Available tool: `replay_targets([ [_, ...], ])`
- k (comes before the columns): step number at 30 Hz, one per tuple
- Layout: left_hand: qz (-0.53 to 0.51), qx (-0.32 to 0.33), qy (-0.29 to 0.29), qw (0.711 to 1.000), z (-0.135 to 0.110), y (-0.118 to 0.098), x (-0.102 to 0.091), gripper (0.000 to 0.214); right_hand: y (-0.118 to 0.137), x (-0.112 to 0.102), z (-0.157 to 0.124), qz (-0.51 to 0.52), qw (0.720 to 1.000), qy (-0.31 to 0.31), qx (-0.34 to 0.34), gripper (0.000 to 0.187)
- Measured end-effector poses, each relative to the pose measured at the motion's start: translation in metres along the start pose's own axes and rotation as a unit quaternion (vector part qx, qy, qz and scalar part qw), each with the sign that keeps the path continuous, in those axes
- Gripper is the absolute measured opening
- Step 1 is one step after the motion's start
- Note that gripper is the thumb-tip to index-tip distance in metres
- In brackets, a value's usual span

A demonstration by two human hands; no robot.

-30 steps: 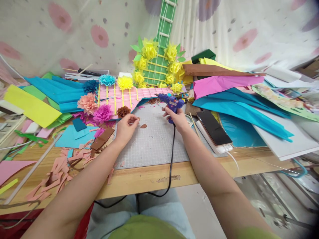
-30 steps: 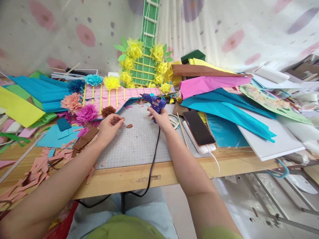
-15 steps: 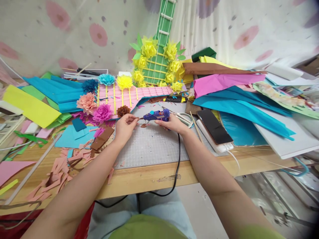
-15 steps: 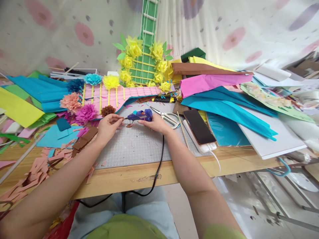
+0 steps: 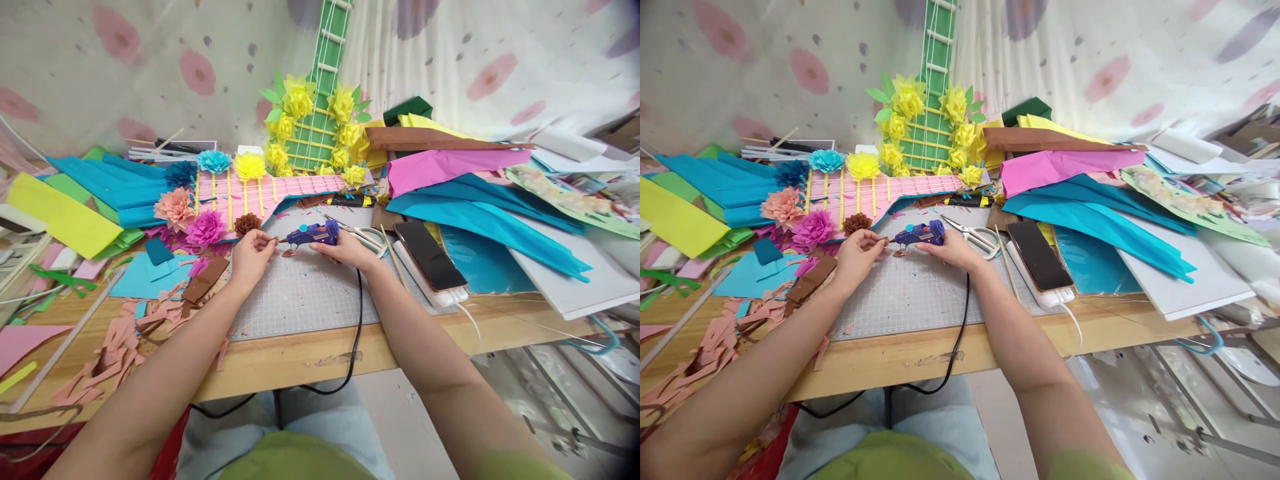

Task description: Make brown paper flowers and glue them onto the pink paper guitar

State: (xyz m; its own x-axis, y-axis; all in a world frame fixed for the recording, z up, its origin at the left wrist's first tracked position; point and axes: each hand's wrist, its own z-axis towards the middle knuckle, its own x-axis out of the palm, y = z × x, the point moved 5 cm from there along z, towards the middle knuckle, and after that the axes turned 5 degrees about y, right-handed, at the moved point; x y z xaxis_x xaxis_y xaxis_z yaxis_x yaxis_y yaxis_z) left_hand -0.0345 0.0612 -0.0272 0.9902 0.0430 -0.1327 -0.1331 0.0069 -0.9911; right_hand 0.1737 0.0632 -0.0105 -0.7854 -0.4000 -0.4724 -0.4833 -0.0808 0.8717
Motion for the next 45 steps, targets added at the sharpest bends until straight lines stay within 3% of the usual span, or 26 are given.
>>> replay_targets([
  [45,0.026,0.006,0.01,1.0,-0.0008,-0.0009,-0.0001,0.02,0.004,-0.0009,-0.0012,0.013,1.0,-0.014,0.014,0.039],
])
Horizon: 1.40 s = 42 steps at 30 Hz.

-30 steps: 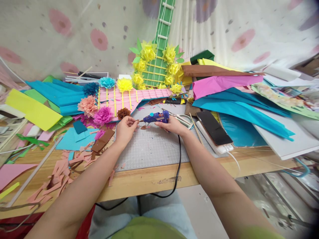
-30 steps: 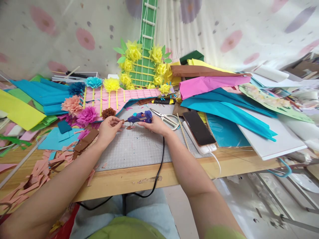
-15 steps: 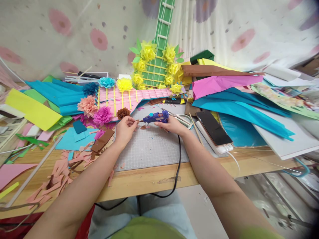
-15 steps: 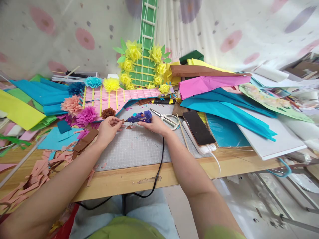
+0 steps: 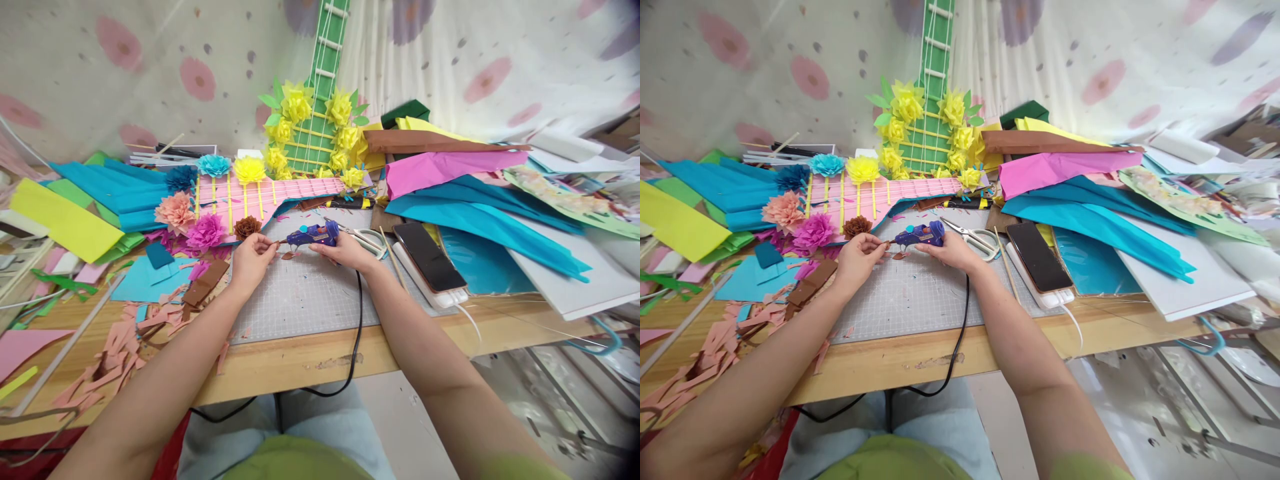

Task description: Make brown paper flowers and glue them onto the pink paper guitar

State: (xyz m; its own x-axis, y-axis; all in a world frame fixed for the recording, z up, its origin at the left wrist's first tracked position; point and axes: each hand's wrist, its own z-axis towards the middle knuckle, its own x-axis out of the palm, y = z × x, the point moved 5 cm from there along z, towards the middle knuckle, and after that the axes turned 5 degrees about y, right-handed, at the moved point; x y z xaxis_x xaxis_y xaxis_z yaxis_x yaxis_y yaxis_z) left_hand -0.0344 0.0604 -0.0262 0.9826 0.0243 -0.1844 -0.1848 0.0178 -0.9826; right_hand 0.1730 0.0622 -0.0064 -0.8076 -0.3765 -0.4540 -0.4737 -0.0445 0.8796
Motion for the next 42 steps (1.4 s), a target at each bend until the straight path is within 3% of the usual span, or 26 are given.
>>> replay_targets([
  [15,0.012,0.011,0.023,1.0,-0.002,-0.003,0.002,0.021,0.001,-0.002,-0.001,0.018,1.0,-0.015,0.006,0.036],
  [19,0.015,0.032,0.042,0.999,-0.001,-0.001,0.004,0.019,-0.002,-0.007,0.001,0.015,0.998,-0.057,0.008,0.039],
  [27,0.005,0.037,0.072,0.997,-0.006,-0.006,0.008,0.02,-0.021,-0.021,0.008,-0.086,0.97,-0.214,0.077,0.047],
  [35,0.013,0.061,0.075,0.995,-0.009,-0.015,0.007,0.018,-0.018,-0.019,0.007,-0.121,0.965,-0.212,0.09,0.048],
  [42,0.023,0.111,0.03,0.993,-0.006,-0.024,-0.006,0.015,-0.017,-0.021,0.006,-0.142,0.96,-0.23,0.078,0.051],
])
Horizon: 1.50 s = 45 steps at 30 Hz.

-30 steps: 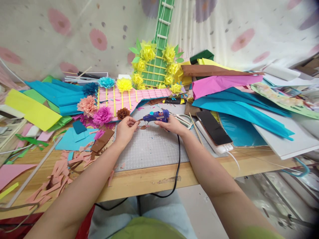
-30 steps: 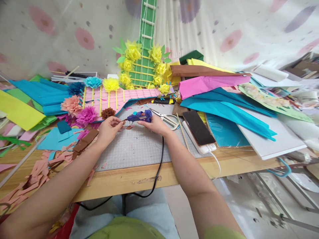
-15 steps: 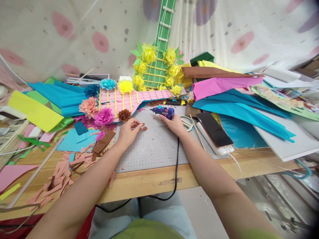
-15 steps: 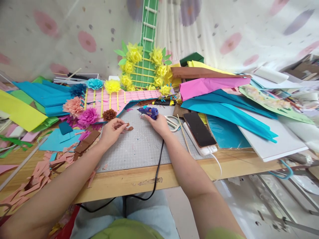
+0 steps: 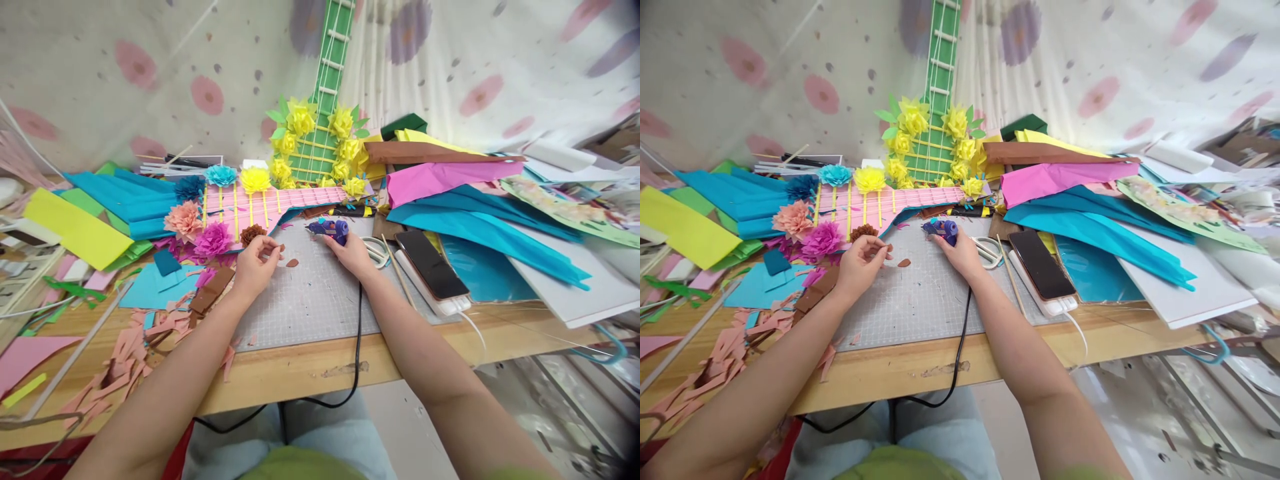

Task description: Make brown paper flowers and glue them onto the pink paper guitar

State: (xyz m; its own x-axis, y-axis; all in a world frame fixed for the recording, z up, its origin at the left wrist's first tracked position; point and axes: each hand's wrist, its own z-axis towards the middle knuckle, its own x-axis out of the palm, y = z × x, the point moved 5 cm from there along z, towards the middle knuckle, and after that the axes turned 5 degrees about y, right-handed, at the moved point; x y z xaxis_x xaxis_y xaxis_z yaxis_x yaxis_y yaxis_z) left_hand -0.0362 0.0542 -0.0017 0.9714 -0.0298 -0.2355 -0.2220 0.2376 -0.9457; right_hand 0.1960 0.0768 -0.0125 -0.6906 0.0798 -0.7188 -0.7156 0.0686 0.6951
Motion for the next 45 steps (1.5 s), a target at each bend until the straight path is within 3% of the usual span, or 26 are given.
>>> replay_targets([
  [7,-0.037,0.041,-0.104,0.993,0.014,-0.021,-0.049,0.014,0.002,-0.004,-0.002,0.019,0.998,-0.053,-0.037,0.06],
  [10,-0.023,0.069,-0.145,0.987,0.017,-0.029,-0.073,0.009,0.011,-0.019,-0.011,0.024,0.98,-0.164,-0.114,0.06],
  [12,0.003,0.085,-0.157,0.984,0.019,-0.029,-0.086,0.006,0.023,-0.029,-0.021,-0.003,0.953,-0.252,-0.166,0.052],
  [14,0.044,0.08,-0.161,0.983,0.022,-0.024,-0.096,0.012,0.04,-0.033,-0.032,-0.028,0.931,-0.298,-0.21,0.043],
  [17,0.129,0.058,-0.147,0.979,0.026,-0.017,-0.104,0.028,0.073,-0.018,-0.038,-0.01,0.931,-0.249,-0.268,0.033],
  [22,0.22,0.026,-0.119,0.968,0.024,-0.018,-0.103,0.037,0.13,0.049,-0.02,0.023,0.947,-0.07,-0.313,0.046],
  [25,0.221,0.002,-0.127,0.967,0.021,-0.019,-0.104,0.026,0.152,0.086,-0.008,0.016,0.946,-0.025,-0.323,0.051],
  [28,0.215,0.002,-0.117,0.97,0.022,-0.018,-0.103,0.011,0.159,0.107,0.0,0.018,0.952,-0.011,-0.305,0.052],
  [33,0.233,0.005,-0.114,0.966,0.026,-0.015,-0.103,0.01,0.155,0.113,0.003,0.035,0.956,-0.028,-0.291,0.044],
  [38,0.275,-0.055,-0.074,0.957,0.032,-0.013,-0.105,0.009,0.144,0.111,0.005,0.081,0.953,-0.036,-0.29,0.041],
  [42,0.355,-0.134,-0.018,0.925,0.04,-0.021,-0.105,0.017,0.139,0.114,0.007,0.124,0.953,-0.028,-0.274,0.04],
  [45,0.407,-0.142,0.039,0.901,0.05,-0.031,-0.098,0.027,0.137,0.117,0.009,0.142,0.953,-0.022,-0.267,0.04],
])
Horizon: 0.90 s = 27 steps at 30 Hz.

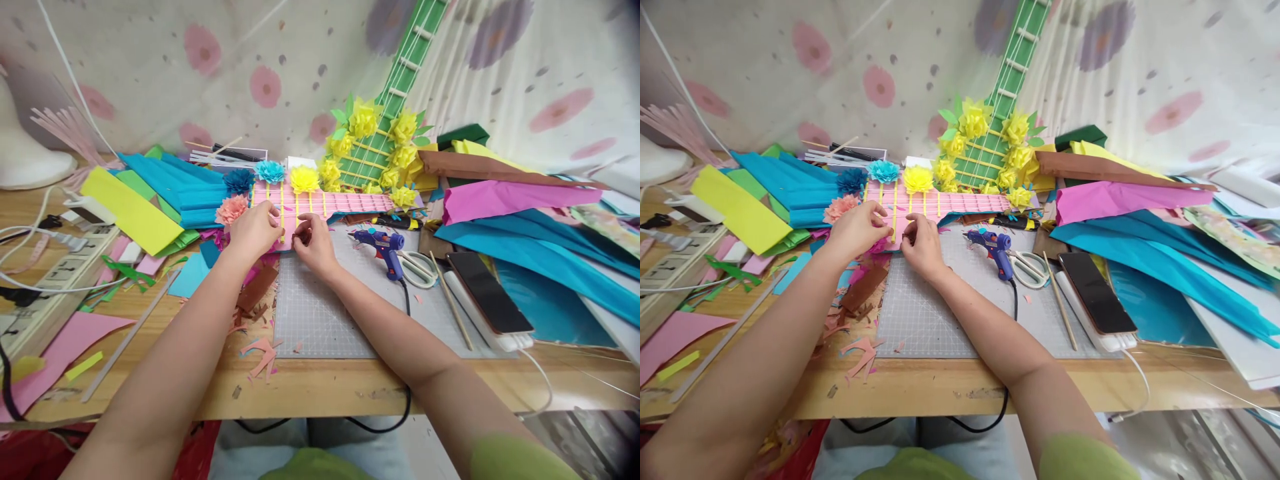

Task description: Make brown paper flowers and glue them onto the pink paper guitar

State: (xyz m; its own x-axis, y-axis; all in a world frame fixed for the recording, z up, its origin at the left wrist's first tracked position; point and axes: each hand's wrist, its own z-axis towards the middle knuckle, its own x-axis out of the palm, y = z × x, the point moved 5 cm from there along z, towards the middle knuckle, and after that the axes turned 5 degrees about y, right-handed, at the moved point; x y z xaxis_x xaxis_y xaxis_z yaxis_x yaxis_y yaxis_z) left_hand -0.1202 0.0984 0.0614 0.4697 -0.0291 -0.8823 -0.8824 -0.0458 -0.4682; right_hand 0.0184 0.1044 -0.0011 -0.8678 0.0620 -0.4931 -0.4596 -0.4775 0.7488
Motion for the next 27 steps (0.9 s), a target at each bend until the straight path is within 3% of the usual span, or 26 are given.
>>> replay_targets([
  [5,0.115,0.037,0.051,0.991,0.016,-0.017,0.005,0.04,-0.003,-0.002,-0.002,0.017,1.0,0.002,0.002,0.039],
  [10,0.178,0.063,0.09,0.978,0.029,-0.018,0.015,0.044,-0.001,-0.004,-0.003,0.011,1.0,0.004,0.0,0.039],
  [27,0.136,0.074,0.108,0.982,0.032,-0.019,0.021,0.036,0.0,-0.004,-0.003,0.011,1.0,0.014,0.0,0.041],
])
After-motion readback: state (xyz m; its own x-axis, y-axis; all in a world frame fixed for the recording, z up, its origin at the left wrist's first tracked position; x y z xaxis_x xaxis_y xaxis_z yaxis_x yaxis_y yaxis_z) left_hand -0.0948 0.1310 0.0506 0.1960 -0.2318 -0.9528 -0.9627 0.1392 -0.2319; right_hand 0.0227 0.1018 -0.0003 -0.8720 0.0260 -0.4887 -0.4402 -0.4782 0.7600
